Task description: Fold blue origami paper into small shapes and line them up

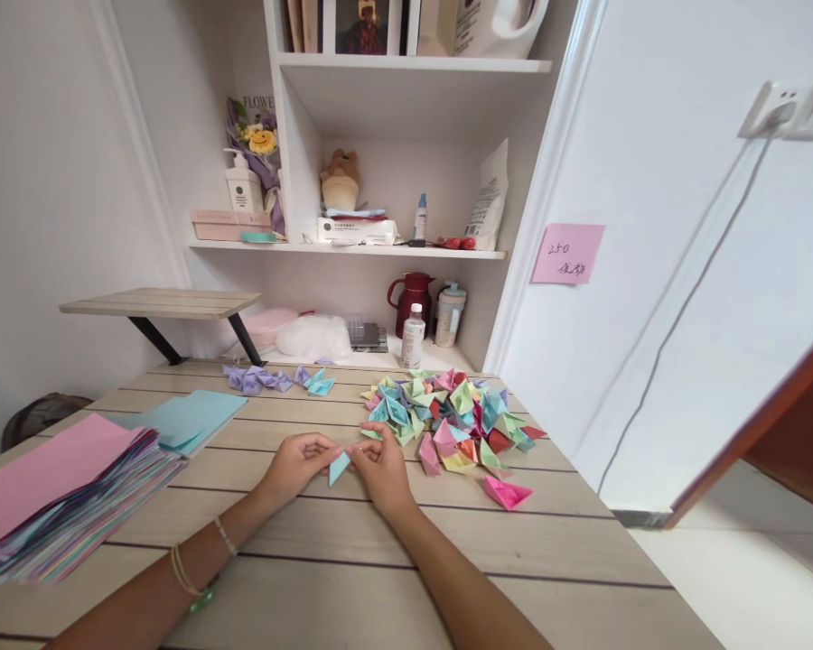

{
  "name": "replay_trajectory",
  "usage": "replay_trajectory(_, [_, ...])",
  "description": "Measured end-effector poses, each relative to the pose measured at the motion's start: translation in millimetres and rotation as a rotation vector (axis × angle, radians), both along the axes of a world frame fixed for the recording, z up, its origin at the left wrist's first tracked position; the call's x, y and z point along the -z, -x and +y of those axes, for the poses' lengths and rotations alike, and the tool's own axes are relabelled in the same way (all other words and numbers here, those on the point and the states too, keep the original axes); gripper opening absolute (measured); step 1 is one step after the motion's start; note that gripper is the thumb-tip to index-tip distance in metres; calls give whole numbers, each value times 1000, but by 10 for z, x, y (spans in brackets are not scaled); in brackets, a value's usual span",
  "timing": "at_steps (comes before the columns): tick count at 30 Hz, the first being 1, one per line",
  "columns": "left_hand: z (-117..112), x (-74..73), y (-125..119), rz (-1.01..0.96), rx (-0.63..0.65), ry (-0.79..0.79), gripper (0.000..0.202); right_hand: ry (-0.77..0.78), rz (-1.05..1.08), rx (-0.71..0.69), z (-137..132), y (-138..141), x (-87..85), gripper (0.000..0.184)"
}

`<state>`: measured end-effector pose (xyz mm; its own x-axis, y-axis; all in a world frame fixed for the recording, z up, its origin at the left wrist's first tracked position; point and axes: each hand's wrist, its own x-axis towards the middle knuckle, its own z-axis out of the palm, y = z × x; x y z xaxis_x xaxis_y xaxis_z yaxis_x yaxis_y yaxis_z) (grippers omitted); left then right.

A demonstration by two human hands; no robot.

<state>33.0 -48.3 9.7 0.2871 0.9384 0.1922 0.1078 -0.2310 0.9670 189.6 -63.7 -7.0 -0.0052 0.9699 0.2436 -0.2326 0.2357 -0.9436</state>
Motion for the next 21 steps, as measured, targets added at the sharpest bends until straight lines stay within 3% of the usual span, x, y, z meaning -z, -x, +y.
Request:
replay_trajectory(5, [-43, 13, -40, 20, 23, 156, 32, -30, 25, 96, 17, 0, -31, 45])
replay_trajectory(9, [-24, -3, -44, -104, 12, 143, 32, 16, -22, 35, 3, -4, -52, 44])
replay_trajectory(13, [13, 6, -17, -99, 26, 141, 32, 34, -90, 8, -1, -11, -35, 36])
replay_trajectory(16, [-16, -12, 8, 33, 66, 42, 30, 64, -55, 32, 10, -17, -18, 44])
replay_trajectory(21, [-135, -123, 20, 262, 43, -277, 24, 76, -23, 35, 31, -17, 7, 46])
